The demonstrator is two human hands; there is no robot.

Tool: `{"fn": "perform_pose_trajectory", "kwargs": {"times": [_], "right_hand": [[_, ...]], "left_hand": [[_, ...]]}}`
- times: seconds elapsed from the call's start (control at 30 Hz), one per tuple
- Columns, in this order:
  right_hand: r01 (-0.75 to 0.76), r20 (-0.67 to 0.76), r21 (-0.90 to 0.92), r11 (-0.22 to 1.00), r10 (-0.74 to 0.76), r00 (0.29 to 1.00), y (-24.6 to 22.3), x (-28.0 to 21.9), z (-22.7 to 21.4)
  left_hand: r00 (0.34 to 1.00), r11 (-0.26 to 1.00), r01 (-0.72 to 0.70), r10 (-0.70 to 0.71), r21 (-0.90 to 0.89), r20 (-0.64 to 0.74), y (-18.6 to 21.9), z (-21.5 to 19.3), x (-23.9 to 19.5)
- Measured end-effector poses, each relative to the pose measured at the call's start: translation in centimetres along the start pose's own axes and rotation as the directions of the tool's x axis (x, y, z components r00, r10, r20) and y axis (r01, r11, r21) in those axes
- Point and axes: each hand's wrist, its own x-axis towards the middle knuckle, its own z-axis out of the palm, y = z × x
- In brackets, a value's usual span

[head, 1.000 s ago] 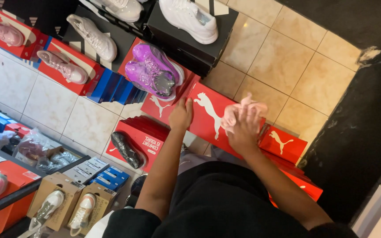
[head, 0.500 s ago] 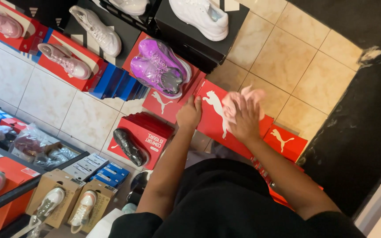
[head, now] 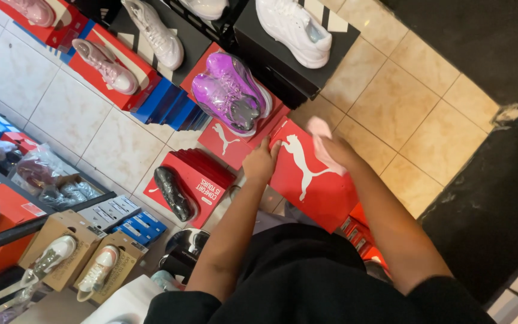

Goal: Cleaning shoes with a cloth and placing them into shoe boxes

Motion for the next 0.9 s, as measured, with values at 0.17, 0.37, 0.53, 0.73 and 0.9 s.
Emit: {"fn": "perform_pose_trajectory", "kwargs": {"times": [0.17,0.37,0.53,0.73,0.9], "right_hand": [[-0.264,0.015,-0.039,0.964,0.265,0.964,11.0,-1.7,-1.8],[0.564,-0.505,-0.352,0.747,-0.659,0.558,3.0,-0.9,4.6],[0.585,-0.252,-0.685,0.435,-0.894,0.370,5.7,-6.2,11.5],[0.463,-0.222,-0.736,0.493,-0.823,0.523,11.9,-4.2,7.0],[0.285,-0.446,-0.594,0.752,-0.603,0.662,3.8,0.7,9.9]], "left_hand": [[1.000,1.000,0.011,-0.012,-0.015,-0.018,0.3,1.2,0.6],[1.000,1.000,0.025,-0.025,0.011,-0.013,1.0,0.6,0.4],[1.000,1.000,0.023,-0.023,0.020,0.018,1.0,0.3,0.4],[0.998,1.000,-0.015,0.015,-0.012,0.056,1.2,-0.8,-0.3],[0.984,0.978,-0.072,0.101,-0.197,0.145,-0.5,-1.2,0.9]]}}
